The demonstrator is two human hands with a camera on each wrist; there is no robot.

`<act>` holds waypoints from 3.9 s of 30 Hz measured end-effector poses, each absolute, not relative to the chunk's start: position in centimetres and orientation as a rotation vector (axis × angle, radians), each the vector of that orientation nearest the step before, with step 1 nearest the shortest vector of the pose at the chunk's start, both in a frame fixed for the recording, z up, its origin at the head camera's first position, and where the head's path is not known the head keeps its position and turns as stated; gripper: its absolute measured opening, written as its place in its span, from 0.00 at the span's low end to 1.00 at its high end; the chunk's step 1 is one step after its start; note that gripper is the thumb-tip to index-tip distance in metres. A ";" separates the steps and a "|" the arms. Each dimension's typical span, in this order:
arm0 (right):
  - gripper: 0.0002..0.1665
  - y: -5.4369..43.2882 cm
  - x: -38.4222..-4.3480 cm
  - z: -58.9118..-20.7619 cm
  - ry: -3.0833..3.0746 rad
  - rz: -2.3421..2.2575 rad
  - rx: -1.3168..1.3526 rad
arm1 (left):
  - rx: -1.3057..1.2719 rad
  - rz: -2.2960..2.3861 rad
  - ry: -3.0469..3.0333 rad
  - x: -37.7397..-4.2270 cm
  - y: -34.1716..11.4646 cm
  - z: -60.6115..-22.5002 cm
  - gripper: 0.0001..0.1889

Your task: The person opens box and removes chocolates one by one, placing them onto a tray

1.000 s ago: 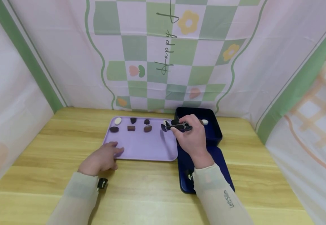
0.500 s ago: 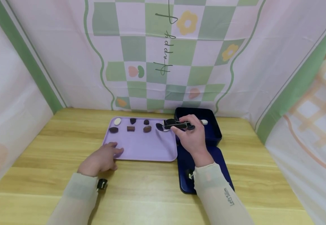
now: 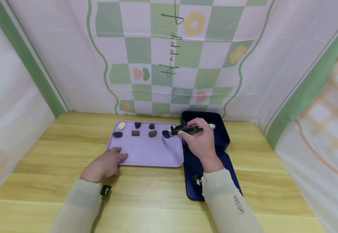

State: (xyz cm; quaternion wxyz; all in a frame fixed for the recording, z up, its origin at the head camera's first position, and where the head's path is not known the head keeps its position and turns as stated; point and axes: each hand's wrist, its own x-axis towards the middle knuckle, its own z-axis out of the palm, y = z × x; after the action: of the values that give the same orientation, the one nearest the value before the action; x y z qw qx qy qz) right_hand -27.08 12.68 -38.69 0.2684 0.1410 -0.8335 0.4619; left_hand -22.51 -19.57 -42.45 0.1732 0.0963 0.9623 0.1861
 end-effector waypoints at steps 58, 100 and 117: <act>0.21 22.2 -29.0 -38.0 -2.181 1.241 -0.282 | 0.288 0.538 2.733 -22.7 -19.8 -42.8 0.38; 0.20 22.0 -27.5 -35.0 -1.927 1.556 -0.435 | 0.325 0.441 2.744 -21.7 -19.7 -42.4 0.38; 0.20 14.2 -24.7 -33.4 -1.934 1.680 -0.065 | 0.244 0.455 2.662 -21.1 -19.6 -42.1 0.46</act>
State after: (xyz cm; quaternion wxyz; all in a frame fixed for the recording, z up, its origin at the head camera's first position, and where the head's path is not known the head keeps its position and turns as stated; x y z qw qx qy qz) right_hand -24.70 14.23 -33.44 0.2853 -0.0243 -0.7234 0.6282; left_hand -21.07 -19.56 -42.09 0.2135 0.0878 0.9591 0.1639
